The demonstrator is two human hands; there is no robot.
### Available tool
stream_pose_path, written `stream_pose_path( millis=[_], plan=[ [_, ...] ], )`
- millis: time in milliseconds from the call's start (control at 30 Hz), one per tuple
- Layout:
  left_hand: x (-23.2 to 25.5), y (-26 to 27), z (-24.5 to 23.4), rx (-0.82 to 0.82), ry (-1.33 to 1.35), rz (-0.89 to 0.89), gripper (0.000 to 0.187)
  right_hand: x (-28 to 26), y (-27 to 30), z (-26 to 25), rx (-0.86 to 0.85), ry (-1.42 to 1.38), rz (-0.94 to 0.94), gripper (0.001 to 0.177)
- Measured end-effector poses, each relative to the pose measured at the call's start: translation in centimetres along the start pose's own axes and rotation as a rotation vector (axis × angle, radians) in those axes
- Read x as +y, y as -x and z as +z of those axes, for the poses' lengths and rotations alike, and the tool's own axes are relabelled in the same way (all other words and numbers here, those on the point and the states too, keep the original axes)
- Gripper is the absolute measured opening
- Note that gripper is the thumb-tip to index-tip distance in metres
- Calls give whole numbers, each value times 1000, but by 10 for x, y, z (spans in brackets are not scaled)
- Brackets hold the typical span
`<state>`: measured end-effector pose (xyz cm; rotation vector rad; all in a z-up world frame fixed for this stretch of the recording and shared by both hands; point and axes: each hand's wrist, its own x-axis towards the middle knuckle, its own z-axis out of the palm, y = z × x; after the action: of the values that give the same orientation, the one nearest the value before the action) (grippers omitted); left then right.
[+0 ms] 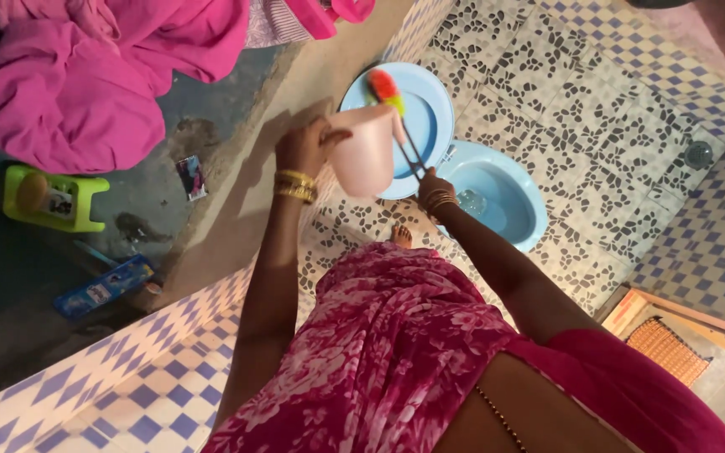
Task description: The person scrubs the toilet bowl and lid using a toilet brush while holding a plastic mug.
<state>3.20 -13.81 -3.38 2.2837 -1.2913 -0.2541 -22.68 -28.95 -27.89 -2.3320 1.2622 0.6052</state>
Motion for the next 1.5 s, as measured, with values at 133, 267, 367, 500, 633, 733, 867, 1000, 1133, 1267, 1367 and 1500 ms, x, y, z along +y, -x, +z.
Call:
stream_pose_path(
  millis=[133, 267, 367, 500, 633, 733, 867, 1000, 1133, 1267, 1367, 1500],
  plan=[
    [16, -37, 8, 120, 62, 94, 52, 14, -17, -16, -17, 56, -46, 36],
    [39, -36, -1, 81, 71, 111, 54, -10, -28, -20, -169, 776, -551, 15],
    [45, -27, -9, 90, 189, 107, 51, -45, -15, 4, -128, 856, -715, 23],
    [36, 1, -10, 243, 179, 190, 47, -31, -7, 8, -96, -21, -132, 39],
    [13, 37, -11, 210, 97, 90, 49, 3, -18, -15, -139, 85, -77, 39],
    [-6, 63, -9, 121, 57, -33, 49, 19, -31, -33, -78, 49, -144, 24],
    [-14, 90, -14, 173, 7, -1, 50, -8, -50, -41, -154, 544, -516, 20],
    [-11, 89, -14, 180, 5, -26, 49, -52, -46, -18, -251, -261, -37, 28],
    [-1, 83, -14, 128, 62, -52, 51, -20, -30, -16, -118, 945, -639, 23],
    [8, 82, -22, 172, 68, -28, 51, 12, -33, -30, -222, 739, -436, 33],
    [11, 85, -29, 170, 76, -5, 50, 18, -44, -45, -227, 666, -452, 28],
    [11, 93, -33, 176, 94, -54, 49, -18, -45, -38, -231, 459, -386, 22]
  ],
)
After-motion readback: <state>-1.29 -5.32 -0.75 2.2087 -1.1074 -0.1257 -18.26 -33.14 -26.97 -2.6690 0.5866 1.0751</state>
